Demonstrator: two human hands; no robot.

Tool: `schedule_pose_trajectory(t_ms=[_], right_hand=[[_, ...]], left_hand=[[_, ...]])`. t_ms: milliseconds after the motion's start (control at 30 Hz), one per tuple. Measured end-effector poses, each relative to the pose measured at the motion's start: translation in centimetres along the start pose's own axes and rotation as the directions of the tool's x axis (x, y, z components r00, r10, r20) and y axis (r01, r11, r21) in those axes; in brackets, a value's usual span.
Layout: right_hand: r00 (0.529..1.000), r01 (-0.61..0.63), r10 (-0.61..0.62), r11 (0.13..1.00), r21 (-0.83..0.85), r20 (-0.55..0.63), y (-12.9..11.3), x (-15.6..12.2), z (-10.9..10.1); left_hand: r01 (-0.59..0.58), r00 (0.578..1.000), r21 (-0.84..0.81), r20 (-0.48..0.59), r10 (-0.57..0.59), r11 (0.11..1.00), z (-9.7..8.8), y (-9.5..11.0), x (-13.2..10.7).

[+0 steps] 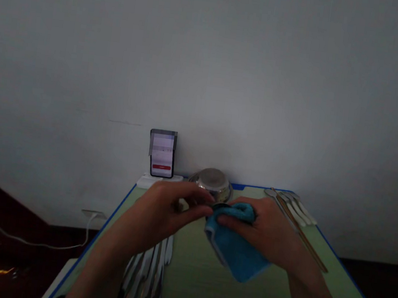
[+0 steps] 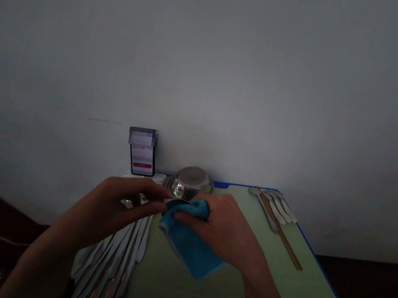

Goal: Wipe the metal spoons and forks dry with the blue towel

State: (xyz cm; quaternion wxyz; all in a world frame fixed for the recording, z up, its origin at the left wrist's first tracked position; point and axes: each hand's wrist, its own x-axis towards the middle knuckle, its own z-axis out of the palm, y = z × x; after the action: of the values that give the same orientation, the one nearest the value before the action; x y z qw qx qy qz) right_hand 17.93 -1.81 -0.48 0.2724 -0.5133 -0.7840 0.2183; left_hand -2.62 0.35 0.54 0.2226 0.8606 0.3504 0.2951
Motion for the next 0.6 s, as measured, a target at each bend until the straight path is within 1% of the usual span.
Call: schedule_pose_trajectory(t_ms=[33, 100, 200, 300, 467, 600], right_hand=[[1.000, -0.008, 0.008, 1.000, -0.014, -0.002, 0.0, 0.0, 0.0], [1.000, -0.016, 0.016, 1.000, -0.010, 0.005, -0.1, 0.0, 0.0], [0.999, -0.006, 0.003, 0.997, 0.083, 0.037, 0.0, 0.0, 0.0], [0.999, -0.002, -0.002, 0.991, 0.137, 0.033, 0.0, -0.1, 0.1], [0.999, -0.028, 0.030, 0.989, 0.148, -0.012, -0.1, 0.0, 0.9], [0.998, -0.036, 0.047, 0.978, 0.205, -0.050, -0.5, 0.2, 1.4]], left_hand=[[0.033, 0.999, 0.039, 0.002, -0.033, 0.999, 0.1, 0.1, 0.0], [0.042, 0.999, 0.133, 0.023, -0.045, 0.990, 0.3, 0.3, 0.0], [-0.017, 0.996, 0.242, 0.094, -0.006, 0.970, 0.8, 0.6, 0.0], [-0.055, 0.991, 0.278, 0.134, 0.018, 0.959, 1.4, 0.6, 0.1], [-0.039, 0.994, 0.334, 0.108, 0.002, 0.942, 1.7, 0.5, 0.1], [-0.058, 0.998, 0.340, 0.033, 0.050, 0.939, 1.3, 0.5, 0.1]])
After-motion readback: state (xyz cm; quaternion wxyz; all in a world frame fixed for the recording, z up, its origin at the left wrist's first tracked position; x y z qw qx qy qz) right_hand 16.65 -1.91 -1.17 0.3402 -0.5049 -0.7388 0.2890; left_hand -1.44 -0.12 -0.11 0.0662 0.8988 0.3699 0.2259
